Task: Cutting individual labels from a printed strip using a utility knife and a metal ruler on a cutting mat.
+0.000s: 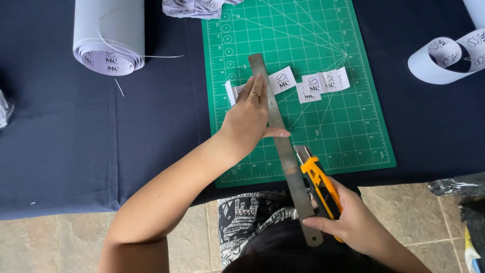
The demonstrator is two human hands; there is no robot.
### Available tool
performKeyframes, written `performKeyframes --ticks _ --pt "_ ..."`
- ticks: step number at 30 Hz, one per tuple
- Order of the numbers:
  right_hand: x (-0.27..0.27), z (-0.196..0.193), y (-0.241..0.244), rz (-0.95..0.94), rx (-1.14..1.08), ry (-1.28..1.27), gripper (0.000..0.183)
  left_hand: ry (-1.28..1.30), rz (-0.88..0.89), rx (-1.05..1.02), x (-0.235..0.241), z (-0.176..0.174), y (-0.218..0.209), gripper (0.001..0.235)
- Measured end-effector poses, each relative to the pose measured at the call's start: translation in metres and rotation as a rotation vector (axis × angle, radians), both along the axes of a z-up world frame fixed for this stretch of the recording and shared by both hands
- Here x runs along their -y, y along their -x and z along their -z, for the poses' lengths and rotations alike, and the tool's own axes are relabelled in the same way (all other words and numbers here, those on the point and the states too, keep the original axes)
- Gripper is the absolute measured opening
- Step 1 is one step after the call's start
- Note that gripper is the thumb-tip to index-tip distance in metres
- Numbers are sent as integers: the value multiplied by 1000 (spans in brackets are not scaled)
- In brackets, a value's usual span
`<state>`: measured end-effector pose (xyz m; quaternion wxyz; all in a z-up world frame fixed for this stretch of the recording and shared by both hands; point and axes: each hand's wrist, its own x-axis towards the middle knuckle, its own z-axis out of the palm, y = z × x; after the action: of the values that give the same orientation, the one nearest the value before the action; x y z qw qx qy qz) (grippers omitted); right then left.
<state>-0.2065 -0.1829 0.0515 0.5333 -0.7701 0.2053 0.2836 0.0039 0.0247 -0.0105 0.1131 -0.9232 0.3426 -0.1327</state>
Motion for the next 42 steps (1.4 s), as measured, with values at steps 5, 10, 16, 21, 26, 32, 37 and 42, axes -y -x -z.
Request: performKeyframes --ticks 5,10,16,21,26,32,37,42 --pt "1 -12 -3 5 -45 48 74 71 -43 -36 1 0 3 140" --pt "16 3 2 -33 78 -24 59 120 -100 -77 3 -5 5 138" --pt "20 -14 -8 -82 -23 69 61 99 -133 -77 6 -9 7 137" --pt "21 -11 -9 -83 -13 44 59 105 -157 -84 8 -13 9 138" --pt "20 -2 -7 -86 20 26 61 47 -175 -87 8 -20 9 137" --pt "16 -8 -8 -96 8 11 51 100 -111 14 5 -9 6 136" --pt "12 -12 -10 -100 -19 37 71 58 -95 1 6 -6 4 136" --pt "14 -20 -16 -110 -39 117 67 56 -115 -15 8 -10 3 140"
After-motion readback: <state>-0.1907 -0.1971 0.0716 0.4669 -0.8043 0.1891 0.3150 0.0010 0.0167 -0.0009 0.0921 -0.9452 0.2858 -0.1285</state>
